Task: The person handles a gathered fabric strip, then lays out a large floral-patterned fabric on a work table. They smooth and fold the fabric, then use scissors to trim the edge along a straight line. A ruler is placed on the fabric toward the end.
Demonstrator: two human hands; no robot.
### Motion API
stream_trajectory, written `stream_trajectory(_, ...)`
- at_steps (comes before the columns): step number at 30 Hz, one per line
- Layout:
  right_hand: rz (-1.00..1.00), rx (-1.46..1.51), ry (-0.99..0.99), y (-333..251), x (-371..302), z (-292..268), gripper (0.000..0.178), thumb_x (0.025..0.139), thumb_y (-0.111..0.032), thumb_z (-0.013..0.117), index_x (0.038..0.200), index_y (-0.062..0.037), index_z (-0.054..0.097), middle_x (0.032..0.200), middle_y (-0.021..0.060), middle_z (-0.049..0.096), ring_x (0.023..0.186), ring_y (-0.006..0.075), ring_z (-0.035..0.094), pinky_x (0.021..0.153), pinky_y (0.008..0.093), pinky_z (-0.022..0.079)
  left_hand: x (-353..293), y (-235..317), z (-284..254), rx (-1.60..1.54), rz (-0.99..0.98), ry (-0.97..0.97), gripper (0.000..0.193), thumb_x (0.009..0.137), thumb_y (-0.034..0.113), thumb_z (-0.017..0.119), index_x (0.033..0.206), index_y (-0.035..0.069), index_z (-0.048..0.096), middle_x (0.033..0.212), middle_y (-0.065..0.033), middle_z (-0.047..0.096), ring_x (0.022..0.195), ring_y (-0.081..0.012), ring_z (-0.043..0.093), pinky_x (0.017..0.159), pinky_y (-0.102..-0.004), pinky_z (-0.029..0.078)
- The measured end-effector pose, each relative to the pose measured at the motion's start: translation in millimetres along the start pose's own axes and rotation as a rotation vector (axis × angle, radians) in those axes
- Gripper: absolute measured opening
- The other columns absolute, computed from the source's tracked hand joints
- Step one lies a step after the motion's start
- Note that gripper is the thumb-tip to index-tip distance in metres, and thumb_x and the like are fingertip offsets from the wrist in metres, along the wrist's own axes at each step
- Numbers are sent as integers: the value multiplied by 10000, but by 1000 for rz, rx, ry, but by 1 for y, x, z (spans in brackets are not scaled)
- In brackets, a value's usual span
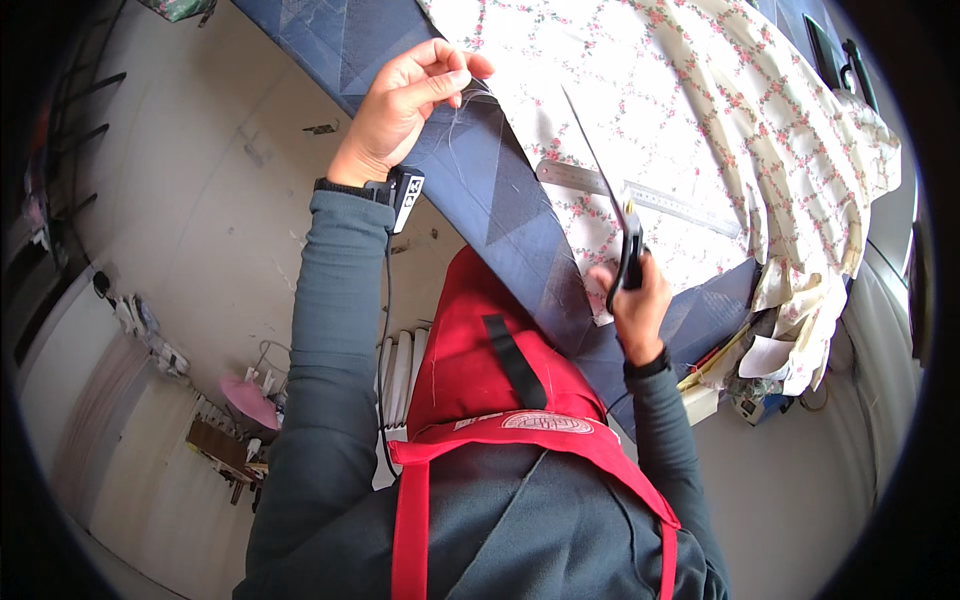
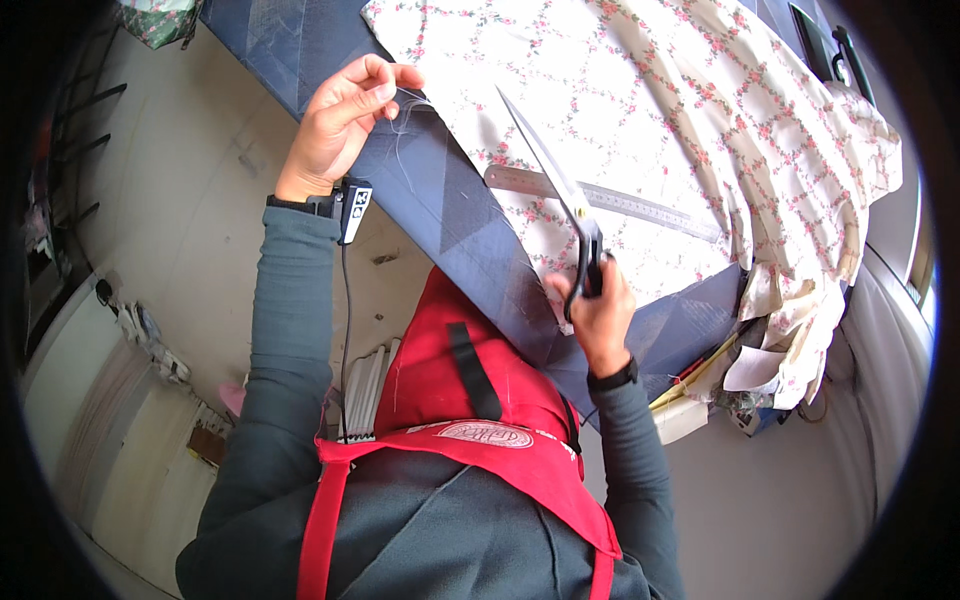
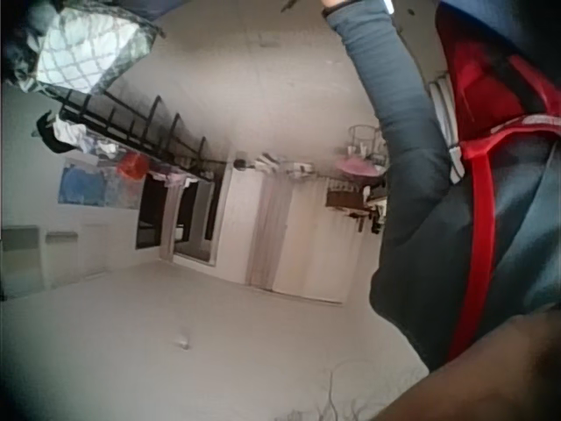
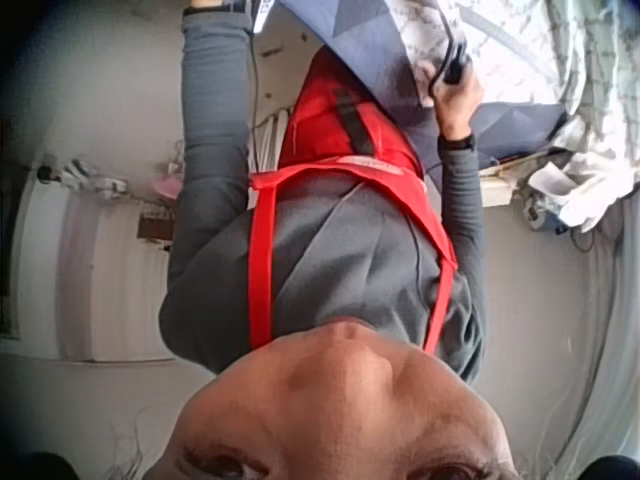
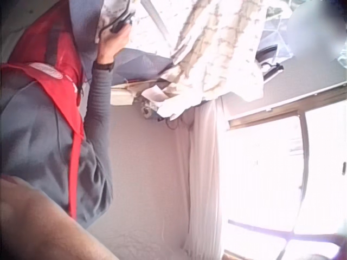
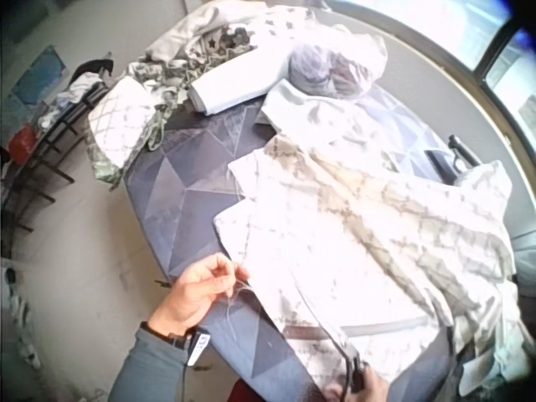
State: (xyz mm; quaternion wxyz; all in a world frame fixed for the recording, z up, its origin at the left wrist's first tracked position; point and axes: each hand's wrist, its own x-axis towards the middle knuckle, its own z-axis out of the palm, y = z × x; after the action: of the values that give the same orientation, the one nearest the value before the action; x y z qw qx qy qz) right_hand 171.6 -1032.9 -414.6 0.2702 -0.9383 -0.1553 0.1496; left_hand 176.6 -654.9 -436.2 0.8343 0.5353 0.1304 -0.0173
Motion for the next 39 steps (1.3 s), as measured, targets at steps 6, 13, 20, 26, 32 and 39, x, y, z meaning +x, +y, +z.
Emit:
stream_trajectory(6,33,-82,51,37,-52,7,533,648,-323,934,898,-55,547,736,97,524,601,331,515,560,375,465,28,-1,-7,527,-28,-99,74,976,105,600,928,71,555,758,43,528,719,-70,498,717,-228,425)
stream_trajectory(13,34,-56,39,39,-52,6,390,704,-152,860,898,-49,538,779,115,522,651,374,530,573,392,467,46,4,-22,1005,107,-37,21,932,35,584,924,47,569,764,-11,587,741,-101,547,713,-251,452)
stream_trajectory(20,57,-58,13,40,-53,5,397,707,-153,856,914,-47,534,803,127,527,675,380,543,584,404,466,56,35,-92,1302,205,364,85,929,121,614,1007,101,642,836,-47,638,783,-152,604,749,-298,500)
stream_trajectory(26,37,-58,-62,35,-46,-3,489,664,-248,911,937,-41,562,803,123,539,672,346,549,597,375,467,28,99,-170,1109,107,512,89,959,130,627,972,51,665,798,13,691,773,-52,623,721,-201,462)
stream_trajectory(32,50,139,-12,52,-59,-23,485,672,-207,922,946,6,584,762,84,502,661,199,469,601,307,433,-6,19,-101,1086,268,438,136,871,183,749,937,63,743,882,-44,746,826,-137,684,789,-282,517)
stream_trajectory(39,443,-67,277,107,-114,-42,395,772,-239,873,936,-1,604,729,49,536,663,147,456,624,292,435,-16,4,-11,1354,461,265,276,755,18,655,1003,127,709,1316,-37,616,1265,-288,494,1076,-403,403)
